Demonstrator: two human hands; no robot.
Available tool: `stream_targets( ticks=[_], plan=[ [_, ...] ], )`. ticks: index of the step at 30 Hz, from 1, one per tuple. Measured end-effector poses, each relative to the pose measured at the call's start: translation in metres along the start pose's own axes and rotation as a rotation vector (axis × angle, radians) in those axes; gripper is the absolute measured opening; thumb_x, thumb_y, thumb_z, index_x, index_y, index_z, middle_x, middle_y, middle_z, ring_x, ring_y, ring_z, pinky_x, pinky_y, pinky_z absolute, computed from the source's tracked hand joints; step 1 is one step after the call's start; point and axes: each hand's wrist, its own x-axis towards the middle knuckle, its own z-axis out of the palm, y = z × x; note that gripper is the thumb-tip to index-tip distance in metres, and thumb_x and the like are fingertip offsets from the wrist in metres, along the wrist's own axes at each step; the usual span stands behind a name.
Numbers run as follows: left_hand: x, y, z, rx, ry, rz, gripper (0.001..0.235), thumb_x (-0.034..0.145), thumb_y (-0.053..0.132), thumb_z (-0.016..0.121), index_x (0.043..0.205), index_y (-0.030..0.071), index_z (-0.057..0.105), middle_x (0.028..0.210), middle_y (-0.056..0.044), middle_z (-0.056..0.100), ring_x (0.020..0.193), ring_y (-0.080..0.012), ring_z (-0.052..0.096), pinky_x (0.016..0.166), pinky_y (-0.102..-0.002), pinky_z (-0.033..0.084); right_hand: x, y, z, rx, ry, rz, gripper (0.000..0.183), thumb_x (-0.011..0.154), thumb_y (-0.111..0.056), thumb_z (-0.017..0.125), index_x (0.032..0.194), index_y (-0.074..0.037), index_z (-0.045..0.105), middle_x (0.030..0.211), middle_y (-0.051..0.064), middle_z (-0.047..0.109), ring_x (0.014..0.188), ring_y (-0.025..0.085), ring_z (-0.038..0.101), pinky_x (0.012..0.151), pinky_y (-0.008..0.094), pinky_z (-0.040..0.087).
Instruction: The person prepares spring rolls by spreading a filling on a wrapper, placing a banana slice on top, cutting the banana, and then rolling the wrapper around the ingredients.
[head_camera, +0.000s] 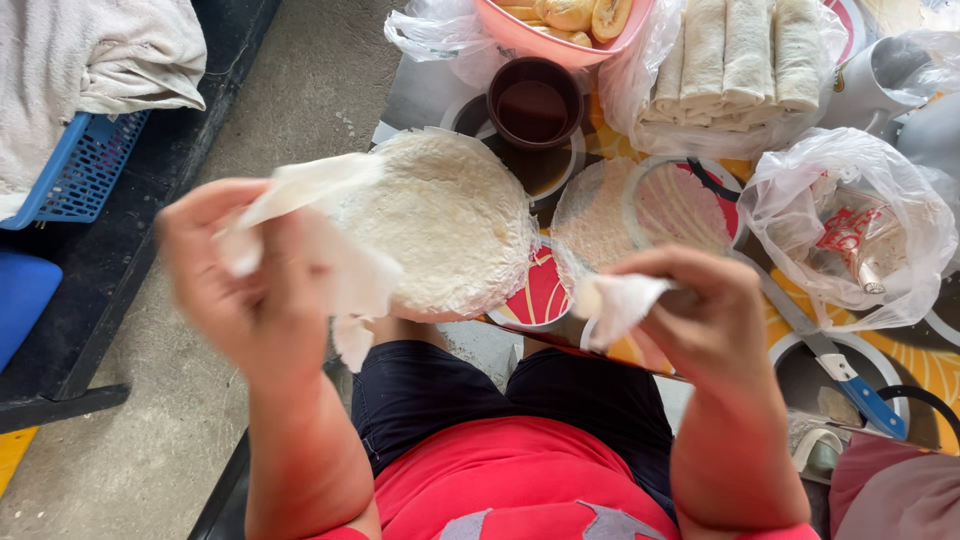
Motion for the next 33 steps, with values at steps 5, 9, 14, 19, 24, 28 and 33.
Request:
stream_targets(
  ticks=[5, 9, 14, 19, 24, 28, 33],
  plan=[
    [-0.002, 0.049, -0.008, -0.003, -0.009, -0.061, 0.018, 0.109, 0.013, 0.070, 0.118, 0.004, 0.058, 0.098, -0.005, 0.063, 0.069, -0.0059, 0.062, 0.056, -0.018, 0.048, 0.073, -0.006, 0.046, 0.194, -0.039, -0.151, 0.023, 0.099, -0.010, 0.076, 0.116, 0.004, 0.071, 0.102, 0.005, 0.072, 0.096, 0.009, 0.067, 0.084, 0.022, 0.054],
    [-0.005, 0.055, -0.005, -0.034, -0.270, -0.250, 0.015, 0.101, 0.009, 0.070, 0.114, 0.003, 0.063, 0.094, -0.007, 0.070, 0.075, -0.0059, 0.066, 0.061, -0.020, 0.052, 0.074, -0.013, 0.082, -0.007, -0.201, -0.288, 0.021, 0.098, -0.010, 0.077, 0.114, 0.003, 0.072, 0.098, 0.004, 0.071, 0.091, 0.009, 0.066, 0.079, 0.022, 0.053],
    [-0.020, 0.029, 0.016, -0.308, -0.597, -0.366, 0.015, 0.102, 0.006, 0.071, 0.117, 0.002, 0.066, 0.107, -0.007, 0.070, 0.096, -0.0095, 0.070, 0.074, -0.022, 0.061, 0.049, -0.006, 0.079, -0.059, -0.292, -0.338, 0.020, 0.096, -0.010, 0.078, 0.111, 0.002, 0.073, 0.093, 0.002, 0.070, 0.084, 0.009, 0.064, 0.073, 0.023, 0.052],
    [-0.054, -0.029, 0.051, -0.507, -0.914, -0.521, 0.065, 0.091, 0.013, 0.077, 0.144, 0.011, 0.041, 0.126, -0.003, 0.062, 0.120, -0.0160, 0.064, 0.100, -0.032, 0.054, 0.017, -0.002, 0.040, 0.114, -0.213, -0.165, 0.016, 0.097, -0.008, 0.074, 0.108, 0.003, 0.073, 0.091, 0.000, 0.070, 0.081, 0.008, 0.060, 0.069, 0.023, 0.050],
    [-0.098, -0.036, 0.075, -0.277, -1.142, -0.490, 0.067, 0.092, 0.019, 0.082, 0.151, 0.010, 0.053, 0.127, -0.013, 0.065, 0.121, -0.0251, 0.067, 0.107, -0.039, 0.056, -0.014, -0.009, 0.001, 0.472, 0.318, 0.083, 0.028, 0.101, -0.013, 0.065, 0.124, 0.004, 0.067, 0.103, 0.008, 0.075, 0.084, 0.014, 0.071, 0.071, 0.027, 0.056],
    [-0.104, -0.024, 0.109, 0.025, -0.756, 0.077, 0.079, 0.086, 0.022, 0.088, 0.151, 0.013, 0.044, 0.146, -0.015, 0.047, 0.135, -0.0318, 0.051, 0.111, -0.043, 0.048, -0.034, -0.009, -0.012, 0.877, 0.285, -0.007, 0.032, 0.111, -0.016, 0.066, 0.134, 0.006, 0.062, 0.111, 0.015, 0.073, 0.085, 0.020, 0.071, 0.078, 0.034, 0.056],
    [-0.126, -0.021, 0.156, -0.291, -0.976, 0.135, 0.044, 0.091, 0.011, 0.074, 0.129, 0.004, 0.055, 0.135, -0.017, 0.055, 0.127, -0.0340, 0.057, 0.107, -0.040, 0.049, -0.046, 0.015, -0.030, 1.034, 0.473, 0.090, 0.034, 0.107, -0.019, 0.060, 0.134, 0.001, 0.058, 0.120, 0.013, 0.069, 0.103, 0.023, 0.072, 0.090, 0.037, 0.058]
  ],
)
